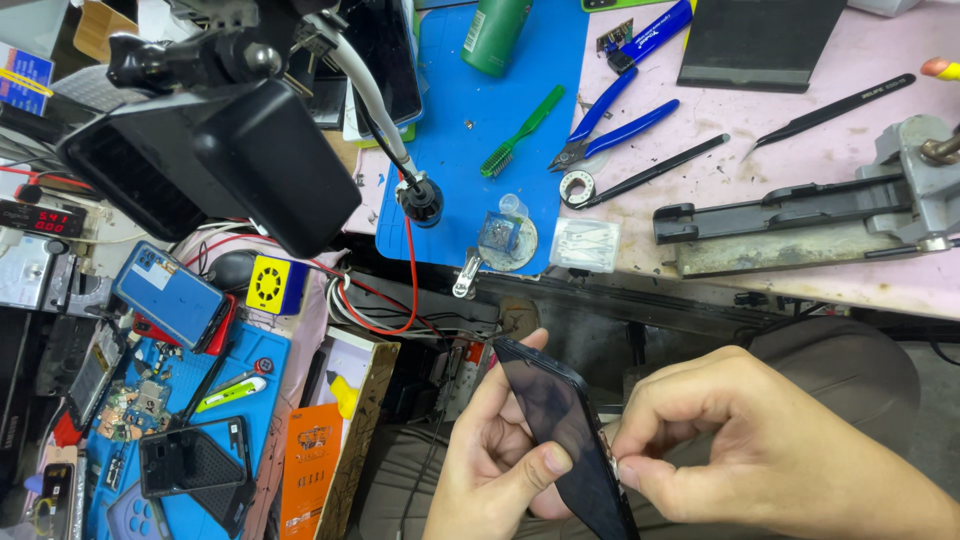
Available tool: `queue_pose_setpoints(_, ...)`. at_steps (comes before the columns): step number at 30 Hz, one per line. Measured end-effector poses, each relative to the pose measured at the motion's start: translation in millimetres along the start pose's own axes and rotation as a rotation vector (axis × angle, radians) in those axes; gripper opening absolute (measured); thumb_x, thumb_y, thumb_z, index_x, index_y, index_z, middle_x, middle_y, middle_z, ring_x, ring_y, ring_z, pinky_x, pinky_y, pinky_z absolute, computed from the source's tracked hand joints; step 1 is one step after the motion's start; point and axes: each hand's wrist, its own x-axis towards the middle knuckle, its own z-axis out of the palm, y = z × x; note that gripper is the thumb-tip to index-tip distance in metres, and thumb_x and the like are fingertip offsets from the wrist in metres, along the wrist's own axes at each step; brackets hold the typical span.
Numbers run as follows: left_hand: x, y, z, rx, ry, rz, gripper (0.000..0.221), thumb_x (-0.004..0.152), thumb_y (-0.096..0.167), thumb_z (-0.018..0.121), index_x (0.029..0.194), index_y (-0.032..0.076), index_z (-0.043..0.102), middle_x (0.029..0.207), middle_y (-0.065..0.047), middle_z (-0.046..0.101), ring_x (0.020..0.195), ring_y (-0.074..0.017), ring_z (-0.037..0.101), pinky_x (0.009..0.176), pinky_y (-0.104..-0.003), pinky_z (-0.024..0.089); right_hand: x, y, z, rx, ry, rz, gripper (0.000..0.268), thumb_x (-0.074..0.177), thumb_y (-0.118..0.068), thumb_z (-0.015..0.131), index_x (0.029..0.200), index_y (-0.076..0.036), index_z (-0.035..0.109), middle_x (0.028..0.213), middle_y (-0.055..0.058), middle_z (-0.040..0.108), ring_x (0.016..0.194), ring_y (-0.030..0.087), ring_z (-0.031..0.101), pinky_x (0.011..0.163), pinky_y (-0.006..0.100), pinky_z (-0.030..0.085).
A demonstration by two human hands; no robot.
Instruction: The person uses a thin tool to pry open the side of a black mobile phone, removes the internal components, and then sorts through various small electronic parts in a plastic container.
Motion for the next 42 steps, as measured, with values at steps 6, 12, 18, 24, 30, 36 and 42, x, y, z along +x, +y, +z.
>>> queue_pose_setpoints(6, 0, -6, -4, -0.025, 0.004, 0.020, 0.095, 0.087, 0.017, 0.082, 0.162, 0.000, 0.027, 0.124, -0.012, 0.068, 0.116, -0.0170, 0.066, 0.105, -0.031, 0.048, 1, 11, 2, 0.077, -0.005, -0.055, 0.009, 0.083, -0.010, 0.082, 0.085, -0.001, 0.079, 0.075, 0.001, 0.078, 0.072, 0.008, 0.065, 0.064, 0.026, 0.058)
queue_pose_setpoints(12, -1, -4, -4, -0.039, -0.015, 0.066, 0.093, 0.090, 0.014, 0.080, 0.164, -0.002, 0.027, 0.124, -0.015, 0.067, 0.116, -0.0193, 0.066, 0.104, -0.032, 0.049, 8, 29, 3, 0.312, -0.055, 0.129, 0.010, 0.085, -0.002, 0.084, 0.084, 0.007, 0.080, 0.077, 0.008, 0.072, 0.071, 0.012, 0.061, 0.062, 0.030, 0.053)
queue_pose_setpoints(18, 0, -3, -5, -0.115, 0.052, 0.030, 0.089, 0.089, 0.008, 0.077, 0.161, -0.001, 0.027, 0.129, -0.016, 0.065, 0.117, -0.0195, 0.065, 0.104, -0.032, 0.048, 14, 33, 1, 0.374, -0.034, 0.132, 0.011, 0.088, -0.005, 0.079, 0.091, 0.005, 0.081, 0.080, 0.010, 0.081, 0.073, 0.014, 0.075, 0.068, 0.030, 0.062)
queue_pose_setpoints(24, -2, -5, -8, -0.269, -0.027, 0.044, 0.089, 0.091, 0.003, 0.074, 0.164, 0.000, 0.023, 0.131, -0.015, 0.062, 0.118, -0.0194, 0.062, 0.105, -0.033, 0.048, 9, 31, 7, 0.345, -0.044, 0.066, 0.009, 0.088, -0.004, 0.079, 0.092, 0.004, 0.081, 0.083, 0.008, 0.080, 0.076, 0.013, 0.076, 0.069, 0.029, 0.063)
queue_pose_setpoints(30, -3, -4, -9, -0.248, -0.008, 0.054, 0.089, 0.090, 0.001, 0.074, 0.164, 0.001, 0.023, 0.122, -0.013, 0.062, 0.115, -0.0186, 0.063, 0.103, -0.033, 0.049, 7, 28, 14, 0.310, -0.006, 0.117, 0.006, 0.087, -0.003, 0.080, 0.086, 0.003, 0.078, 0.078, 0.005, 0.078, 0.072, 0.009, 0.071, 0.064, 0.027, 0.058)
queue_pose_setpoints(36, -6, -2, -11, -0.214, -0.004, 0.070, 0.090, 0.089, 0.004, 0.076, 0.163, 0.000, 0.023, 0.125, -0.015, 0.064, 0.115, -0.0188, 0.064, 0.102, -0.032, 0.049, 8, 17, 22, 0.203, 0.037, 0.214, 0.008, 0.084, -0.004, 0.081, 0.079, 0.002, 0.077, 0.071, 0.002, 0.075, 0.064, 0.006, 0.067, 0.057, 0.025, 0.054)
queue_pose_setpoints(42, -16, 7, -16, -0.121, 0.000, 0.087, 0.091, 0.090, 0.007, 0.077, 0.164, 0.001, 0.024, 0.125, -0.016, 0.066, 0.115, -0.0183, 0.065, 0.104, -0.032, 0.049, 10, 13, 30, 0.146, 0.006, 0.205, 0.011, 0.084, -0.005, 0.082, 0.078, 0.001, 0.075, 0.069, 0.002, 0.074, 0.063, 0.006, 0.066, 0.056, 0.025, 0.054)
